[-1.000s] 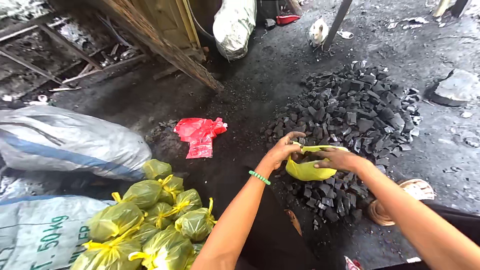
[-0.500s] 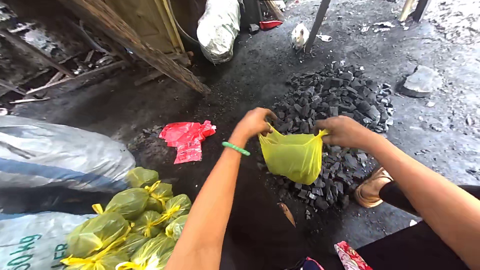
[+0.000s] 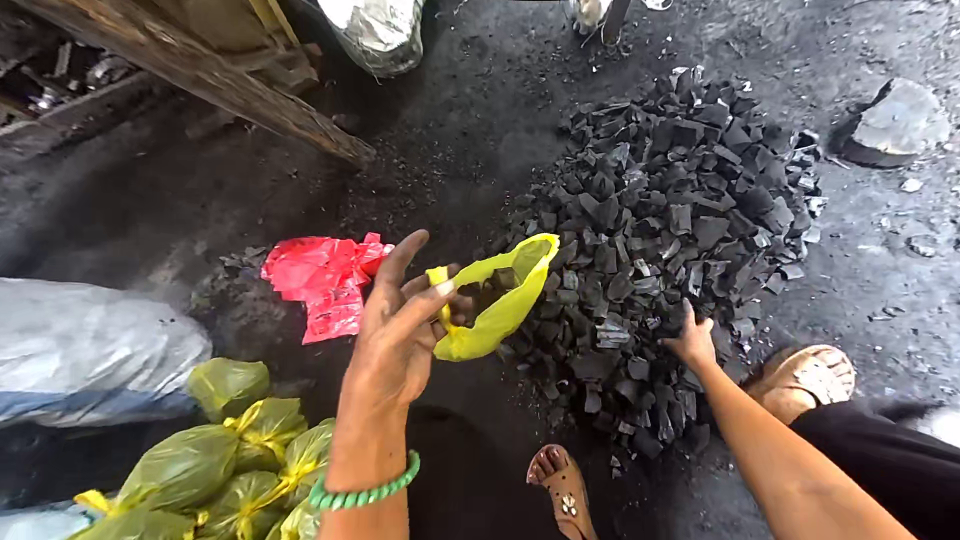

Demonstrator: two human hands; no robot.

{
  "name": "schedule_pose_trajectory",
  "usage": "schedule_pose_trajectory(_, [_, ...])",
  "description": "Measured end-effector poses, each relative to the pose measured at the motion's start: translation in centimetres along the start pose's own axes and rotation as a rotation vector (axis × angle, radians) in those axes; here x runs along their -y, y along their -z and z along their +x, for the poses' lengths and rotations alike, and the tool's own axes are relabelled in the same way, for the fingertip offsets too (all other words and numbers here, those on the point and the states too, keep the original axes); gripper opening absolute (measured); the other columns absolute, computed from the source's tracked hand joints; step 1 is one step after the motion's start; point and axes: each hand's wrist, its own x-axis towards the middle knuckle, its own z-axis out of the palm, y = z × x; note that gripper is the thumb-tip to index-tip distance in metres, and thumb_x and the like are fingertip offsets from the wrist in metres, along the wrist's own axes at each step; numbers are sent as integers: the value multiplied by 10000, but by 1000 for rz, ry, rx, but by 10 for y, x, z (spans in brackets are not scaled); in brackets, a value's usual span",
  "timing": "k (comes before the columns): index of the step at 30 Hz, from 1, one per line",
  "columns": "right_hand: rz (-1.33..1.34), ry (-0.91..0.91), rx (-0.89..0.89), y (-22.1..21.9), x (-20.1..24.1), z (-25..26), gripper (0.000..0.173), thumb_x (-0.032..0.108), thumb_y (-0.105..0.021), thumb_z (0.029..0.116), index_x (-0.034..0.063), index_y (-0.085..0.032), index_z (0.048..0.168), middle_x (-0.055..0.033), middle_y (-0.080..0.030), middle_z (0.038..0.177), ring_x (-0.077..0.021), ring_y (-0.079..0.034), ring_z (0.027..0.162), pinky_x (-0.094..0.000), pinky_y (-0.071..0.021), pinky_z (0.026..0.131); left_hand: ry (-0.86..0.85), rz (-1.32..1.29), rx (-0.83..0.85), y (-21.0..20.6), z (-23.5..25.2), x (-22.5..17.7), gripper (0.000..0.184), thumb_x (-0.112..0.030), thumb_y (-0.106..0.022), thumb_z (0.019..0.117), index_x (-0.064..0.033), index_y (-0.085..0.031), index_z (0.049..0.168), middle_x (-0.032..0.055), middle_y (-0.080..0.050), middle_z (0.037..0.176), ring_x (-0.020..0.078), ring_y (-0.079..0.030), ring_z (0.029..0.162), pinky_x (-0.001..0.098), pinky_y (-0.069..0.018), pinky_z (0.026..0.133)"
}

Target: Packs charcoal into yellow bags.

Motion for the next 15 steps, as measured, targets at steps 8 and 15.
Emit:
schedule_pose_trajectory(8, [-124, 55, -22, 6, 3, -4, 797, 55, -797, 864, 82, -398, 1553, -401, -316, 1527, -596, -590, 1135, -686, -522, 903, -89, -51, 67, 0, 4, 0, 639, -280, -636, 899, -226, -422, 1499, 2, -680, 1166, 89, -702, 854, 223, -598, 714])
schedule_pose_trajectory(15, [-105, 22, 38, -13, -3, -15, 870, 187, -840, 859, 137, -362, 1584, -418, -324, 1512, -601, -533, 1218, -684, -489, 959, -91, -190, 218, -5, -9, -7, 620, -340, -661, 920, -188, -461, 1487, 56, -682, 1186, 120, -699, 878, 241, -594, 739])
